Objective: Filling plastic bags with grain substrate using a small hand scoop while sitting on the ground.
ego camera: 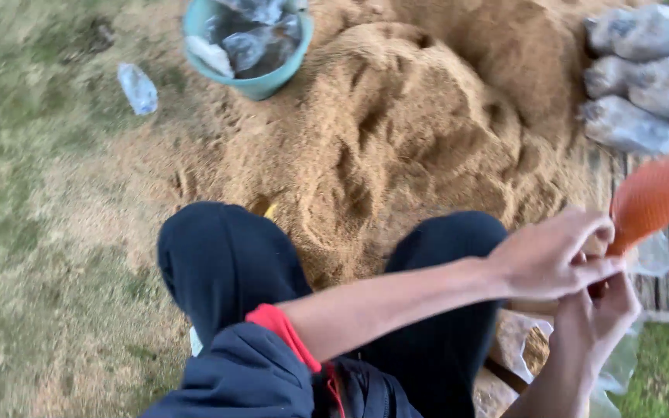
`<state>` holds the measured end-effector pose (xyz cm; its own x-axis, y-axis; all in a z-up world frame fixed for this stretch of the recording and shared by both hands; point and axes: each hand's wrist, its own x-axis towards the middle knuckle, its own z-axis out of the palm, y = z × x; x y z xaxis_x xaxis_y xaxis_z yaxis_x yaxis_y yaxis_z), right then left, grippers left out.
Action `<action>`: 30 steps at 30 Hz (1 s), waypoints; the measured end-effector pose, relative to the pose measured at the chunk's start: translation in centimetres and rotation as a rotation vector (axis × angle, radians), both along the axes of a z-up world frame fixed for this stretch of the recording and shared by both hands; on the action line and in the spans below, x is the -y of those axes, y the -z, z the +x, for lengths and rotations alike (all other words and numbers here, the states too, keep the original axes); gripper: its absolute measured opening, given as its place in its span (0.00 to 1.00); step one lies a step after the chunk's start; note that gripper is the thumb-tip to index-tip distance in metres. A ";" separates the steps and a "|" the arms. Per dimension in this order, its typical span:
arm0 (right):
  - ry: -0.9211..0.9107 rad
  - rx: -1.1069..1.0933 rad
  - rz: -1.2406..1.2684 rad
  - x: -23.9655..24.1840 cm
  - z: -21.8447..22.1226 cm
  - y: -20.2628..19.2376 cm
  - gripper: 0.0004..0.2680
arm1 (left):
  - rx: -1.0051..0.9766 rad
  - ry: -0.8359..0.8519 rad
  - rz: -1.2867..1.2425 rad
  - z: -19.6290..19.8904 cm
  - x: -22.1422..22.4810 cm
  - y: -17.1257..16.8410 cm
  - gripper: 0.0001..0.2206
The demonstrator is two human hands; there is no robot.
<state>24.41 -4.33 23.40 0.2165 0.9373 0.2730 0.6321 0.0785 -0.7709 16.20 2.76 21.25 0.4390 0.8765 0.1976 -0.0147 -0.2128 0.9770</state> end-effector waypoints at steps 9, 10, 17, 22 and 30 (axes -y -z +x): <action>-0.433 0.251 -0.371 -10.7 -14.2 -2.7 0.14 | -0.282 -0.299 0.092 -19.2 -7.4 1.8 0.08; -0.442 0.260 -0.382 -11.2 -15.8 -2.1 0.14 | -0.275 -0.308 0.078 -20.8 -7.6 2.8 0.08; -0.551 0.133 -0.793 -13.7 -23.8 5.4 0.20 | -0.842 -0.250 -0.077 -31.4 -9.0 11.1 0.16; -0.566 -0.152 -0.925 -12.8 -24.6 14.4 0.13 | -1.238 -0.283 0.011 -38.7 -11.5 18.6 0.18; -0.437 -0.311 -1.298 -10.4 -25.8 20.9 0.13 | -1.892 -0.518 0.055 -49.7 -15.6 17.8 0.36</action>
